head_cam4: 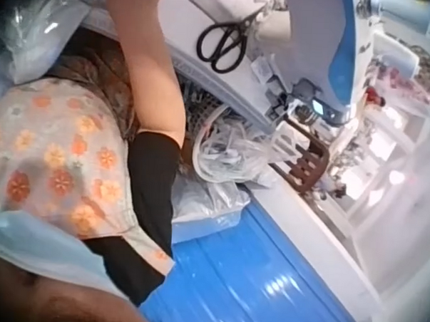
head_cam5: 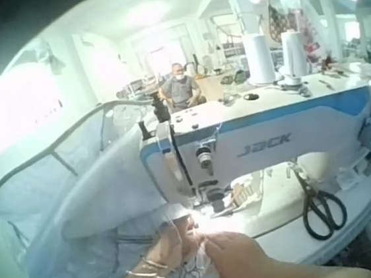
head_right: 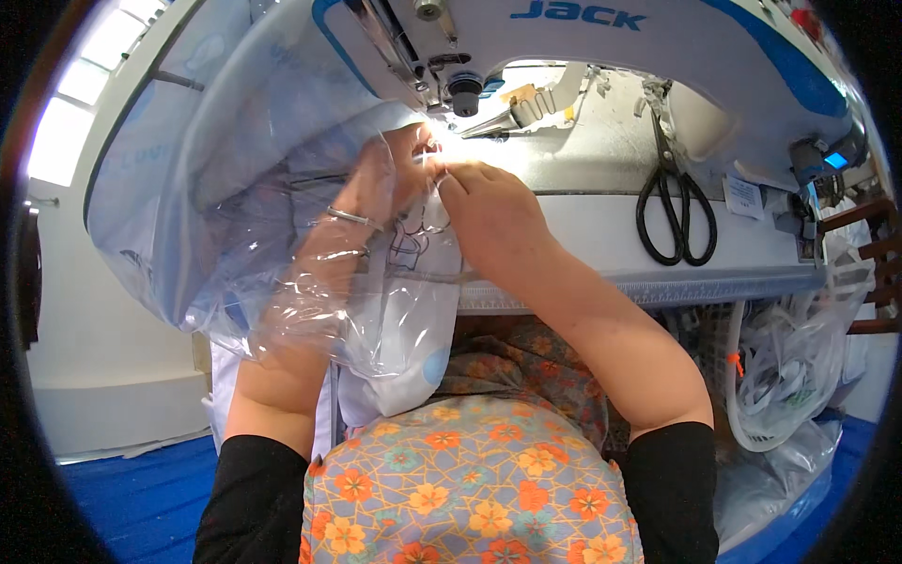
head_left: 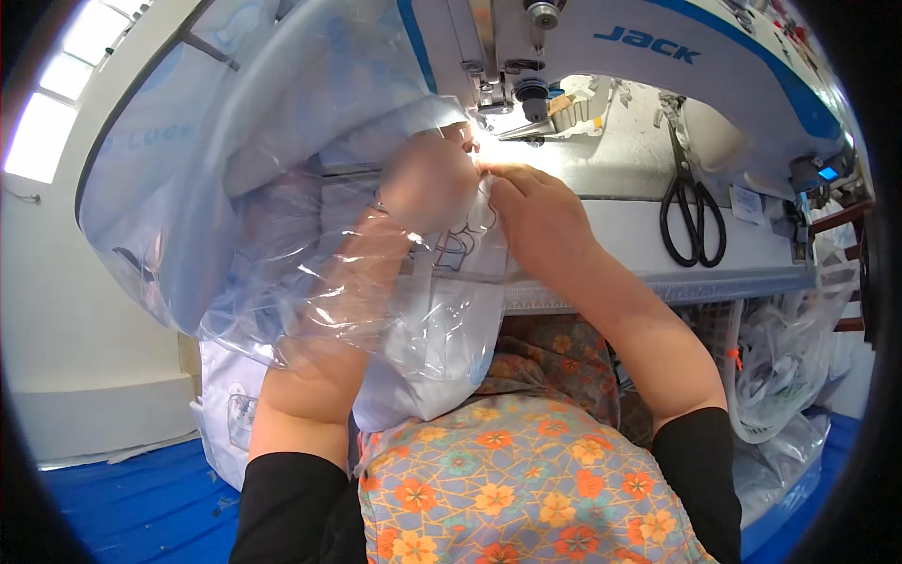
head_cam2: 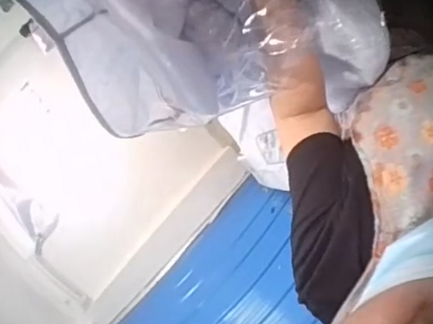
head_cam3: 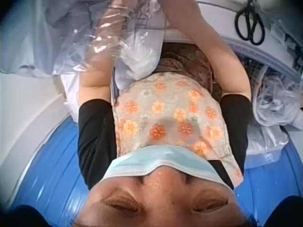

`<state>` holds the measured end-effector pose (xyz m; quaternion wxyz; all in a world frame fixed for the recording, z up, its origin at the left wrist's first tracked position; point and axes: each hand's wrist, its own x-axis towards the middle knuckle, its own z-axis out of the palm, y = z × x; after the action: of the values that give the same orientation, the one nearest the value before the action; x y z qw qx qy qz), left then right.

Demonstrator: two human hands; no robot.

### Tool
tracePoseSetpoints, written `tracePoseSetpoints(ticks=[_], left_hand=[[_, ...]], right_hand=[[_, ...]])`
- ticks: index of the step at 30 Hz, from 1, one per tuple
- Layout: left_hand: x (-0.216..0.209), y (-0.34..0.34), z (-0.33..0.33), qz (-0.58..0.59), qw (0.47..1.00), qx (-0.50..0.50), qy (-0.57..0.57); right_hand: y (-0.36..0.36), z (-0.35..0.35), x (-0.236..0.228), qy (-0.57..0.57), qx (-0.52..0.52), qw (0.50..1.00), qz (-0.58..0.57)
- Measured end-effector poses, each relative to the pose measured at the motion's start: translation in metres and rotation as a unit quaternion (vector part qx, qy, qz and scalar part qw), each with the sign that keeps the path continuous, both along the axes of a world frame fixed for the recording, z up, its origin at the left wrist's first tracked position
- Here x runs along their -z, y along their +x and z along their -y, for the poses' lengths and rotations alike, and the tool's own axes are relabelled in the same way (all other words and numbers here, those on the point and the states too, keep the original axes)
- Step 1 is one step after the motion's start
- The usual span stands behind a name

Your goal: Sewing printed fabric and clear plastic components using an industrial sewing machine to create bags.

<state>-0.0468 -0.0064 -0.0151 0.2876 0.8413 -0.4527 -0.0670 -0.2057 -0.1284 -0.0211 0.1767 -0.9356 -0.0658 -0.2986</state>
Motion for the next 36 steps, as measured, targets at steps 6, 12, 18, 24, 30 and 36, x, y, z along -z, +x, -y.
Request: tracePoseSetpoints(ticks=[6,12,18,24,30,36], left_hand=[[-0.001,-0.049,-0.045,0.317,0.947,0.026,0.035],[-0.103,-0.177,-0.126,-0.077,0.964,0.241,0.083],[-0.15,-0.189,-0.107,-0.098,0.941,0.314,-0.081],[-0.172,-0.158,-0.058,0.206,0.952,0.228,0.004],[-0.065,-0.067,-0.012,0.182,0.972,0.122,0.088],[-0.003,-0.065,-0.025,0.229,0.971,0.05,-0.039]], right_hand=[[-0.002,0.001,0.009,-0.03,-0.013,0.999,-0.02],[-0.001,-0.003,0.011,-0.062,-0.011,0.998,-0.007],[-0.002,-0.004,0.011,-0.076,-0.024,0.996,-0.026],[-0.002,-0.002,0.015,-0.017,-0.047,0.999,0.015],[-0.003,0.001,0.017,0.012,-0.036,0.998,-0.053],[-0.056,-0.007,-0.013,0.056,-0.059,0.987,-0.14]])
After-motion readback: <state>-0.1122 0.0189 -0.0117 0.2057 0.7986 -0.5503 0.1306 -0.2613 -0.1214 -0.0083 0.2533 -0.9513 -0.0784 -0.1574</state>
